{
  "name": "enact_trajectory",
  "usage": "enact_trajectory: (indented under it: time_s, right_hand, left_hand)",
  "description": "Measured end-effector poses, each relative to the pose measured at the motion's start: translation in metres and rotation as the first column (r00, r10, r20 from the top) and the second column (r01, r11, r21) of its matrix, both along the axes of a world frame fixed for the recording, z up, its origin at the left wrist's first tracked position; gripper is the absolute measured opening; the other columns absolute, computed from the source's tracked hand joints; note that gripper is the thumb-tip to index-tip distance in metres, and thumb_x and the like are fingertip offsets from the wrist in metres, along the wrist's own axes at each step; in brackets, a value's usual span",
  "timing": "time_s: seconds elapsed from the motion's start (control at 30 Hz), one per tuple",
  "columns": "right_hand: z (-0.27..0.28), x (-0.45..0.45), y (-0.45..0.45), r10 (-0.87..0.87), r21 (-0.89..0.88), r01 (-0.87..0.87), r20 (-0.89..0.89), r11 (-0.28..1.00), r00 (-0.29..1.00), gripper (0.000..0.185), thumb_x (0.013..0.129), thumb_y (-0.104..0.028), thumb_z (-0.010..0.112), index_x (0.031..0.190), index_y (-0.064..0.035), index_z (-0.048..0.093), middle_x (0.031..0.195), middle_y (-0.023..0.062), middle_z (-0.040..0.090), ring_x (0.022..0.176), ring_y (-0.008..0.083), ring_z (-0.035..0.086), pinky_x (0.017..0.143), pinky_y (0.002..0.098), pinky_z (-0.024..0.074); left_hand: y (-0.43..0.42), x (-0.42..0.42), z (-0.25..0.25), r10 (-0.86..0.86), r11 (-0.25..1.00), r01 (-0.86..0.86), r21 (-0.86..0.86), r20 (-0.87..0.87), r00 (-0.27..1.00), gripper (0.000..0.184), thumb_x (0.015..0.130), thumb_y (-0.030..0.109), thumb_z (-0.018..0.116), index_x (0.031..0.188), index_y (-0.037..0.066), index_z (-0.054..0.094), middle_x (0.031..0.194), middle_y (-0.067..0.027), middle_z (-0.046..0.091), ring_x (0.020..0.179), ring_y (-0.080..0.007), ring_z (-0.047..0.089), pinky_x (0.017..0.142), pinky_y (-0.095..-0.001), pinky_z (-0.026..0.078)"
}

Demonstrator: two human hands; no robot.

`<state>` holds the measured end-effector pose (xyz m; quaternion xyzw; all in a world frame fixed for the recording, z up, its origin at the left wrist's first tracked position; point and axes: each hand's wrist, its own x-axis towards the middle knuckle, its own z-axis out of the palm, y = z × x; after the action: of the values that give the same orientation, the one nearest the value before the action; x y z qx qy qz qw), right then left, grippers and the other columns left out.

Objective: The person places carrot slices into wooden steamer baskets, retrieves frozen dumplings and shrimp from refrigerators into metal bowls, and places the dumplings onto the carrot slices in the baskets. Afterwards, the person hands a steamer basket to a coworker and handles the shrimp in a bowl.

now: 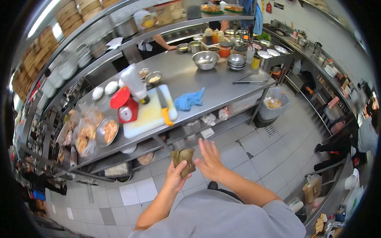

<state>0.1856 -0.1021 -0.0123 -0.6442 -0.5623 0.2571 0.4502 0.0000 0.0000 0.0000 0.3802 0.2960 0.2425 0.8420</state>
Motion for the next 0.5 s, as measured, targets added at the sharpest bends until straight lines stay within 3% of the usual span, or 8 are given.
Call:
enact_trajectory:
  time_s: [0.07, 0.1, 0.17, 0.2, 0.27, 0.3, 0.37, 0.5]
  right_hand:
    - [-0.002, -0.008, -0.027, -0.204, -0.137, 0.240, 0.237, 0.961, 0.950, 0.111, 0.091, -0.068, 0.068, 0.166, -0.0020, 0.021, 0.170, 0.0344, 0.014, 0.156, 0.0580, 0.010, 0.126, 0.0642, 0.0096]
    - [0.007, 0.099, -0.026, -0.203, -0.154, 0.257, 0.299, 0.954, 0.932, 0.111, 0.091, -0.068, 0.068, 0.166, -0.0020, 0.021, 0.170, 0.0344, 0.014, 0.156, 0.0580, 0.010, 0.126, 0.0642, 0.0096]
    - [0.000, 0.123, -0.039, -0.168, -0.376, 0.375, 0.479, 0.847, 0.861, 0.109, 0.088, -0.062, 0.075, 0.165, -0.0036, 0.025, 0.168, 0.0363, 0.018, 0.155, 0.0604, 0.009, 0.125, 0.0655, 0.0129]
    - [-0.003, 0.140, -0.045, -0.169, -0.385, 0.379, 0.479, 0.842, 0.861, 0.109, 0.088, -0.062, 0.075, 0.165, -0.0036, 0.025, 0.168, 0.0363, 0.018, 0.155, 0.0604, 0.009, 0.125, 0.0655, 0.0129]
    - [-0.013, 0.165, -0.054, -0.145, -0.551, 0.518, 0.580, 0.654, 0.802, 0.109, 0.086, -0.059, 0.080, 0.165, -0.0061, 0.027, 0.167, 0.0362, 0.021, 0.155, 0.0596, 0.009, 0.124, 0.0665, 0.0141]
    - [-0.024, 0.177, -0.058, -0.145, -0.560, 0.518, 0.577, 0.646, 0.804, 0.109, 0.086, -0.059, 0.080, 0.165, -0.0061, 0.027, 0.167, 0.0362, 0.021, 0.155, 0.0596, 0.009, 0.124, 0.0665, 0.0141]
    - [-0.045, 0.199, -0.061, -0.231, -0.551, 0.588, 0.583, 0.592, 0.779, 0.109, 0.083, -0.057, 0.083, 0.164, -0.0087, 0.031, 0.168, 0.0363, 0.019, 0.156, 0.0572, 0.009, 0.123, 0.0678, 0.0144]
    - [-0.052, 0.242, -0.033, -0.290, -0.594, 0.609, 0.548, 0.525, 0.785, 0.107, 0.084, -0.058, 0.082, 0.164, -0.0085, 0.032, 0.168, 0.0361, 0.019, 0.156, 0.0565, 0.009, 0.123, 0.0685, 0.0143]
  left_hand:
    - [0.006, -0.015, -0.018, 0.047, 0.993, -0.068, -0.096, -0.201, 0.978, 0.058, 0.092, 0.025, 0.081, 0.139, 0.019, 0.047, 0.120, -0.0017, 0.065, 0.092, -0.0153, 0.066, 0.062, -0.0285, 0.053]
    - [0.027, 0.090, -0.030, 0.033, 0.990, -0.053, -0.132, -0.145, 0.989, 0.058, 0.092, 0.025, 0.081, 0.139, 0.019, 0.047, 0.120, -0.0017, 0.065, 0.092, -0.0153, 0.066, 0.062, -0.0285, 0.053]
    - [0.058, 0.108, -0.037, 0.033, 0.970, -0.081, -0.227, -0.208, 0.978, 0.054, 0.092, 0.023, 0.081, 0.136, 0.018, 0.049, 0.116, -0.0021, 0.066, 0.090, -0.0147, 0.065, 0.058, -0.0274, 0.050]
    - [0.070, 0.127, -0.040, 0.025, 0.969, -0.076, -0.236, -0.209, 0.977, 0.054, 0.092, 0.023, 0.081, 0.136, 0.018, 0.049, 0.116, -0.0021, 0.066, 0.090, -0.0147, 0.065, 0.058, -0.0274, 0.050]
    - [0.103, 0.166, -0.040, 0.101, 0.989, -0.129, -0.072, -0.308, 0.946, 0.052, 0.091, 0.022, 0.081, 0.133, 0.017, 0.051, 0.113, -0.0031, 0.067, 0.089, -0.0157, 0.065, 0.056, -0.0288, 0.049]
    - [0.121, 0.185, -0.038, 0.093, 0.989, -0.124, -0.081, -0.315, 0.945, 0.052, 0.091, 0.022, 0.081, 0.133, 0.017, 0.051, 0.113, -0.0031, 0.067, 0.089, -0.0157, 0.065, 0.056, -0.0288, 0.049]
    - [0.159, 0.222, -0.033, 0.139, 0.989, -0.117, 0.089, -0.296, 0.945, 0.053, 0.090, 0.022, 0.082, 0.133, 0.015, 0.050, 0.115, -0.0037, 0.066, 0.092, -0.0166, 0.065, 0.057, -0.0307, 0.049]
    - [0.246, 0.297, -0.040, 0.218, 0.969, -0.171, 0.180, -0.283, 0.934, 0.053, 0.091, 0.021, 0.080, 0.133, 0.014, 0.049, 0.116, -0.0053, 0.066, 0.090, -0.0174, 0.064, 0.057, -0.0306, 0.049]
